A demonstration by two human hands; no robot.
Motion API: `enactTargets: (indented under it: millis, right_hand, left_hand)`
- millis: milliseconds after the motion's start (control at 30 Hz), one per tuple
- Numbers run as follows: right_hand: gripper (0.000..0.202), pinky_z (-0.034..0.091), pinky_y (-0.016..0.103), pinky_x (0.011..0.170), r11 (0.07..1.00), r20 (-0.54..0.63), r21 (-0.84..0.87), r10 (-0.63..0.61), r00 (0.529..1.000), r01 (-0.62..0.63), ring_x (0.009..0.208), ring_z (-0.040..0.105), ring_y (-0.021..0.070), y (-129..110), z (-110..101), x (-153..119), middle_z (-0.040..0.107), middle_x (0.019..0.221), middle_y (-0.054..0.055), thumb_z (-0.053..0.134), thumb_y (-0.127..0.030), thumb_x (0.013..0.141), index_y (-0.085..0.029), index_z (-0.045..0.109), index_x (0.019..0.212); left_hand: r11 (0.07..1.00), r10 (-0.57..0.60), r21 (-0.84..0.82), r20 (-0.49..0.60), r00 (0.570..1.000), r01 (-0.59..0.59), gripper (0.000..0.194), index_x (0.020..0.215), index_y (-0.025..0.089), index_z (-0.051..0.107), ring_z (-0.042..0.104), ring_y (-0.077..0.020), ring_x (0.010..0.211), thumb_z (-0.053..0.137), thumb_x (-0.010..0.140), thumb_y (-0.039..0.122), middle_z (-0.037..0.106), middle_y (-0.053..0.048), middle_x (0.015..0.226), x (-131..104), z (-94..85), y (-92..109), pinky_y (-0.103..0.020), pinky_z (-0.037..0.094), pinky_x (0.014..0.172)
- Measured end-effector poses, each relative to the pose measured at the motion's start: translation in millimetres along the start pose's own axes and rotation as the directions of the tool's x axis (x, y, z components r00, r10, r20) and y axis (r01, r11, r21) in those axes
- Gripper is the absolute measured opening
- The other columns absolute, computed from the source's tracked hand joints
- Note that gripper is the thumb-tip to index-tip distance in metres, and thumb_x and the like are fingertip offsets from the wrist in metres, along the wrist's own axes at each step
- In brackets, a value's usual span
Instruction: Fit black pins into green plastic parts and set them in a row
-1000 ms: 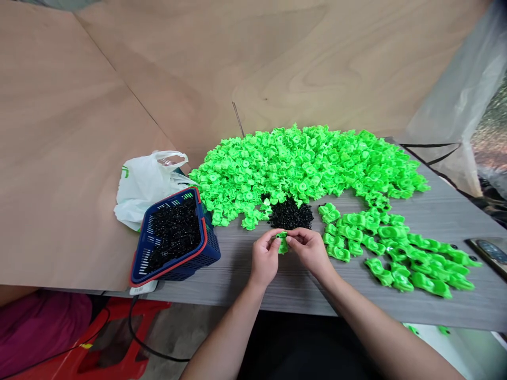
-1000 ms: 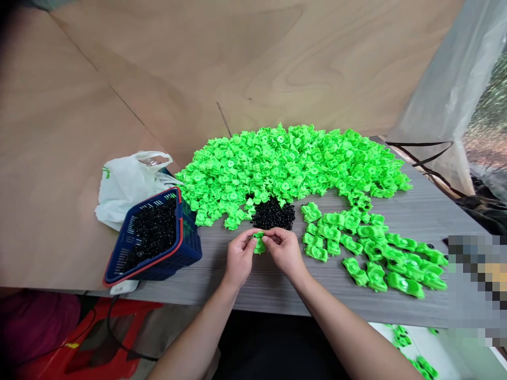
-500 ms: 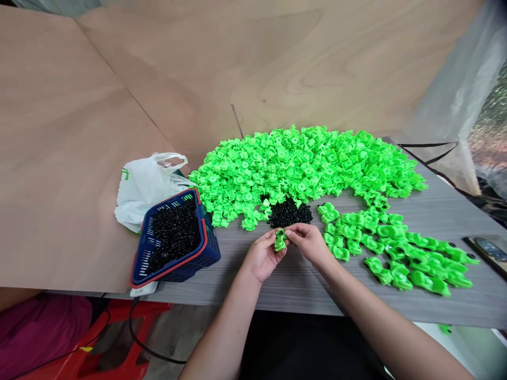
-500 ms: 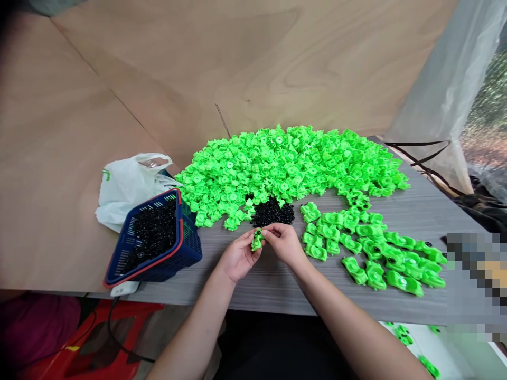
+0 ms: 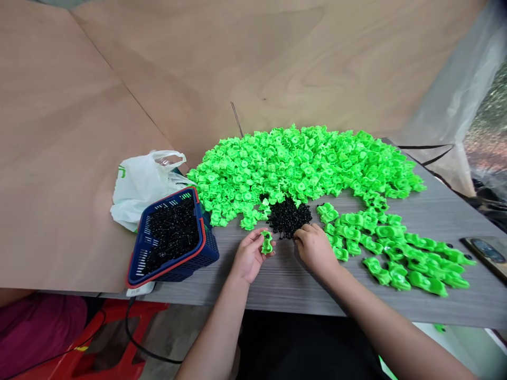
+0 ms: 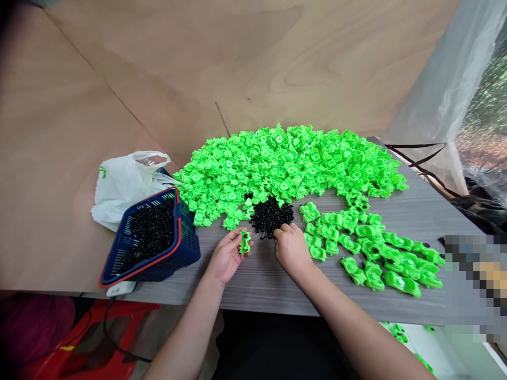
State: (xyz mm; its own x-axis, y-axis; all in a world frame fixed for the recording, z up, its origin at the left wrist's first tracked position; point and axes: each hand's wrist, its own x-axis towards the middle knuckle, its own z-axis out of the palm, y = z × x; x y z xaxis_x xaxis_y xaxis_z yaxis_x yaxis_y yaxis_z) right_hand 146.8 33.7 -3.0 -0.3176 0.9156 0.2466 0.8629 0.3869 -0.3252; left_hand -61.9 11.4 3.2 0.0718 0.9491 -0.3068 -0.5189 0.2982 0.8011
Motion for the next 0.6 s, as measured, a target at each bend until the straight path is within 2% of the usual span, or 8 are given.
enactTargets:
  millis: [133,267,400,500,567,600]
  right_hand:
    - [0.014,0.032,0.034,0.077,0.997,0.036,-0.064,-0.034,0.999,0.036,0.089,0.049,0.0236,-17,9,9,0.06,0.089,0.009,0.056,-0.016,0.088,-0.02,0.07,0.09]
    - [0.014,0.03,0.036,0.073,0.991,0.064,-0.113,-0.067,0.996,0.074,0.09,0.047,0.0251,-31,18,18,0.059,0.091,0.01,0.055,-0.014,0.087,-0.019,0.066,0.082]
    - [0.013,0.032,0.036,0.073,0.984,0.057,-0.055,-0.164,0.985,0.167,0.089,0.049,0.0249,-37,23,18,0.06,0.088,0.011,0.056,-0.008,0.083,-0.018,0.063,0.078]
    - [0.016,0.036,0.033,0.074,0.964,0.016,0.161,-0.215,0.976,0.21,0.086,0.053,0.0223,-35,21,12,0.062,0.086,0.009,0.053,-0.005,0.082,-0.018,0.062,0.079]
    - [0.016,0.039,0.03,0.07,0.899,-0.005,0.412,-0.163,0.987,0.15,0.079,0.055,0.0189,-31,19,9,0.063,0.082,0.005,0.05,-0.009,0.087,-0.019,0.062,0.084]
    - [0.014,0.04,0.029,0.067,0.836,-0.001,0.542,-0.104,0.995,0.088,0.073,0.055,0.0173,-27,18,7,0.063,0.079,0.003,0.049,-0.013,0.089,-0.02,0.061,0.085]
  left_hand:
    - [0.999,-0.025,-0.031,0.027,0.999,0.025,0.028,0.112,0.017,0.061,0.068,-0.0201,0.087,0.068,0.085,0.023,0.064,-0.011,0.112,-1,-2.7,-2,-0.027,0.055,0.061]
    - [0.997,-0.039,-0.063,0.027,0.999,0.04,0.028,0.112,0.018,0.061,0.068,-0.0189,0.086,0.068,0.085,0.023,0.065,-0.011,0.112,-2,-3.5,-1,-0.026,0.054,0.06]
    - [0.996,-0.034,-0.085,0.044,0.998,0.038,0.028,0.112,0.018,0.062,0.068,-0.018,0.086,0.068,0.085,0.023,0.065,-0.011,0.114,-4,-5.8,2,-0.025,0.055,0.061]
    - [0.994,-0.029,-0.106,0.052,0.998,0.034,0.028,0.112,0.018,0.062,0.069,-0.0188,0.088,0.068,0.085,0.022,0.065,-0.011,0.115,-5,-8.0,2,-0.026,0.055,0.063]
    - [0.994,-0.02,-0.109,0.055,0.998,0.026,0.03,0.115,0.018,0.062,0.069,-0.0204,0.092,0.067,0.085,0.022,0.064,-0.012,0.116,-7,-8.1,2,-0.029,0.057,0.069]
    - [0.994,-0.014,-0.104,0.059,0.998,0.02,0.032,0.117,0.017,0.062,0.069,-0.0214,0.094,0.068,0.085,0.021,0.064,-0.012,0.117,-8,-7.5,2,-0.031,0.057,0.073]
